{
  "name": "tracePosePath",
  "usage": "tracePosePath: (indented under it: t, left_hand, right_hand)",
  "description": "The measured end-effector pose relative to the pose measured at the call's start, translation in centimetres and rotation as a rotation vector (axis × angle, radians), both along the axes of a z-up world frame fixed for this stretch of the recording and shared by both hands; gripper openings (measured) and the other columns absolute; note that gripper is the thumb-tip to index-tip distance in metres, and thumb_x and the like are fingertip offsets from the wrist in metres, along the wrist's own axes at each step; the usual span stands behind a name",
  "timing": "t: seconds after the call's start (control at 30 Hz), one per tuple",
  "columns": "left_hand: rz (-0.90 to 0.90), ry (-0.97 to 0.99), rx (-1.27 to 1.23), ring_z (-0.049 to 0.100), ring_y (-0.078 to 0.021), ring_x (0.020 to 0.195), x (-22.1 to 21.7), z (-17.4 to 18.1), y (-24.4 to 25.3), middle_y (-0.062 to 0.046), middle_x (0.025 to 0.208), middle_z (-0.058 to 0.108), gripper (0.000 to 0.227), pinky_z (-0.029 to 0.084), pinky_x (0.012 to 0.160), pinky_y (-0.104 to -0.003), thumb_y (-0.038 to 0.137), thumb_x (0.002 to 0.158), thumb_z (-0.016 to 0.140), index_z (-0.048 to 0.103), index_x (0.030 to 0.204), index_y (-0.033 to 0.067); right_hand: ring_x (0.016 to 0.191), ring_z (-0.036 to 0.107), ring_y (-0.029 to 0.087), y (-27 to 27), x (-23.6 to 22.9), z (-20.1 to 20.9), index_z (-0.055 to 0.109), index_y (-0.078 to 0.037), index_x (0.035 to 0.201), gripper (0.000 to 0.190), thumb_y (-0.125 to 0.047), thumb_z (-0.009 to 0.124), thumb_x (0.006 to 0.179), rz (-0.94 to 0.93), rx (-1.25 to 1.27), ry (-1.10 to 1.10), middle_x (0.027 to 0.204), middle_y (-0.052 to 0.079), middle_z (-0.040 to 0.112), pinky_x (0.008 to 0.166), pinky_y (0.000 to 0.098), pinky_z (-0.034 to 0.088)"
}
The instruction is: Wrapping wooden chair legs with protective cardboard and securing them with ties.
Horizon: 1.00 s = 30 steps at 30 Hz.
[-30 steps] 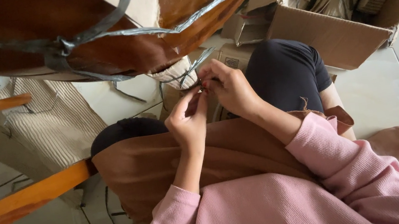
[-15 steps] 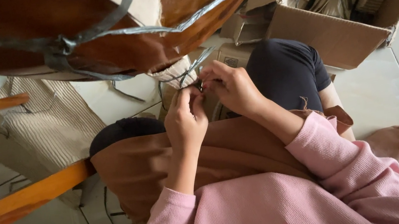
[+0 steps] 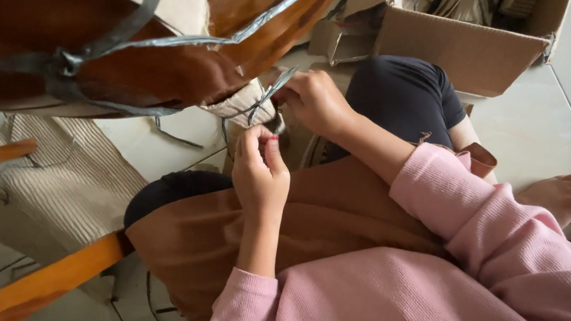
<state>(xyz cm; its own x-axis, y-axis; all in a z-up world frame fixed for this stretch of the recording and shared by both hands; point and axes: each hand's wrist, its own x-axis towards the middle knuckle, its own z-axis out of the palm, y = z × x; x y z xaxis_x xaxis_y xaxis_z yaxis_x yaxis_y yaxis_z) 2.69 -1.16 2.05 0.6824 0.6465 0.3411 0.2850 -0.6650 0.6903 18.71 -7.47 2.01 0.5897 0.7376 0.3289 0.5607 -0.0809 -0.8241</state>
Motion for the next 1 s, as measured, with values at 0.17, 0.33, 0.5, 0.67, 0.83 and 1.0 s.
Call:
tracePosePath:
  t: [0.17, 0.33, 0.5, 0.67, 0.83, 1.0]
  left_hand:
    - [0.135, -0.014, -0.031, 0.067, -0.0194, 0.071, -1.6, -1.4, 1.7, 0.004, 0.078, 0.066, 0.012, 0.056, 0.065, -0.031, 0.025, 0.092, 0.074, 0.063, 0.095, 0.0239]
    - [0.093, -0.077, -0.131, 0.073, -0.0319, 0.088, -2.5, -6.5, 3.2, -0.011, 0.095, 0.073, 0.040, 0.060, 0.078, -0.039, 0.012, 0.077, 0.085, 0.063, 0.111, 0.0133]
    - [0.056, 0.630, -0.487, 0.067, -0.0440, 0.113, -0.9, -8.2, 3.4, -0.016, 0.116, 0.071, 0.031, 0.053, 0.100, -0.060, 0.022, 0.094, 0.056, 0.051, 0.125, 0.0195]
    - [-0.105, 0.419, -0.296, 0.070, -0.0457, 0.099, -0.4, -10.1, 3.6, -0.019, 0.095, 0.069, 0.018, 0.056, 0.089, -0.054, 0.009, 0.089, 0.059, 0.056, 0.106, 0.0101]
    - [-0.109, 0.253, -0.369, 0.066, -0.0481, 0.103, 0.0, -10.1, 4.5, -0.021, 0.095, 0.070, 0.018, 0.054, 0.091, -0.059, 0.012, 0.087, 0.062, 0.059, 0.105, 0.0101]
    - [-0.026, 0.280, -0.417, 0.068, -0.0437, 0.106, 1.4, -9.3, 5.3, -0.021, 0.098, 0.071, 0.019, 0.057, 0.090, -0.056, 0.014, 0.086, 0.062, 0.061, 0.105, 0.0106]
  right_hand:
    - [0.077, 0.072, 0.037, -0.9, 1.9, -7.8, 0.066, -0.015, 0.100, 0.012, -0.018, 0.068, 0.089, -0.022, -0.255, 0.062, 0.077, 0.009, 0.073, 0.074, 0.0509, 0.056]
    - [0.088, 0.070, 0.051, -0.2, -1.3, -15.0, 0.062, 0.002, 0.110, 0.059, -0.022, 0.086, 0.061, 0.245, -0.406, -0.140, 0.096, 0.031, 0.068, 0.078, 0.0582, 0.060]
    - [0.103, 0.070, 0.046, 2.7, -4.1, -11.1, 0.065, 0.000, 0.112, 0.055, -0.026, 0.086, 0.069, -0.071, -0.295, 0.380, 0.102, 0.024, 0.071, 0.086, 0.0528, 0.059]
    - [0.094, 0.073, 0.038, 3.4, -4.7, -11.8, 0.070, -0.005, 0.101, 0.043, -0.023, 0.087, 0.066, -0.143, -0.214, 0.425, 0.091, 0.017, 0.073, 0.078, 0.0470, 0.058]
    - [0.083, 0.076, 0.027, 4.3, -4.7, -11.4, 0.077, -0.012, 0.086, 0.027, -0.020, 0.089, 0.063, -0.215, -0.107, 0.486, 0.077, 0.009, 0.075, 0.068, 0.0394, 0.058]
    - [0.089, 0.075, 0.034, 5.6, -3.0, -9.6, 0.076, -0.009, 0.096, 0.035, -0.021, 0.086, 0.065, -0.200, -0.223, 0.510, 0.085, 0.012, 0.076, 0.073, 0.0462, 0.056]
